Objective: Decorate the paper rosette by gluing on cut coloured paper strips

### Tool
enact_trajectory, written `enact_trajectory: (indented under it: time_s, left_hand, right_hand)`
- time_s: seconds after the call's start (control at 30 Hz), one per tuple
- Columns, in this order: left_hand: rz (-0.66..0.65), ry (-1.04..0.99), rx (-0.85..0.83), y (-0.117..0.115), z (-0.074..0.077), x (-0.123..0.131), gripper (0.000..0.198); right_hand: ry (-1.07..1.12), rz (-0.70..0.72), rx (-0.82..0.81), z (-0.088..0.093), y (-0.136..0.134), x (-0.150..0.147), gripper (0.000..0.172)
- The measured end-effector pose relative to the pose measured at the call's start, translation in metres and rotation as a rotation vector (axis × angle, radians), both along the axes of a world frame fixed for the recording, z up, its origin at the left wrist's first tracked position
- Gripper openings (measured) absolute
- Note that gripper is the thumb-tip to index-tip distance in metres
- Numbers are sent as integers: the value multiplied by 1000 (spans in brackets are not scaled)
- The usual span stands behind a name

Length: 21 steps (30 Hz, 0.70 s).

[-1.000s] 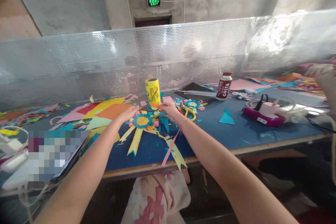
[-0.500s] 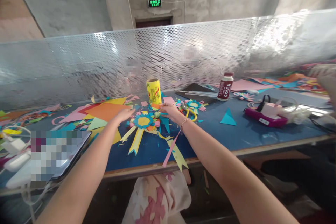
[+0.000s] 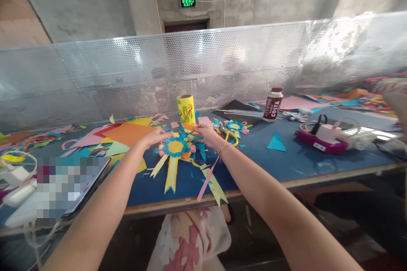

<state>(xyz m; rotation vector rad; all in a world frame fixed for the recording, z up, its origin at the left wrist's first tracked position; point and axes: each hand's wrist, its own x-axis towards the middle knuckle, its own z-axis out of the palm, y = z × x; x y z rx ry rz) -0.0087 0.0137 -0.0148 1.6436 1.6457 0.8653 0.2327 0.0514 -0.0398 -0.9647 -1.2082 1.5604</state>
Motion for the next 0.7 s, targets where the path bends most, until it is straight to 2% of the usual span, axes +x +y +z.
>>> enact_trajectory:
  time_s: [0.13,0.2,0.33,0.57,0.7]
  left_hand:
    - [44,-66,-113,-8,4,7,62]
    - [69,-117,-117,-9,6,8,67]
    - [71,-249,-16,-7,9,6,69]
    - [-53,-511,199,-12,23,-2,68]
    - [-118,-622,245,-16,26,-1,69]
  right_hand:
    - [23,41,-27,1,-4,-1,17]
    - [41,44,-39,2,-4,-1,18]
    - [97,38,-40,5,-5,0,18]
    - [206,-97,-32,10,-3,3,16]
    - [212,-55,-18,11,-4,2,13]
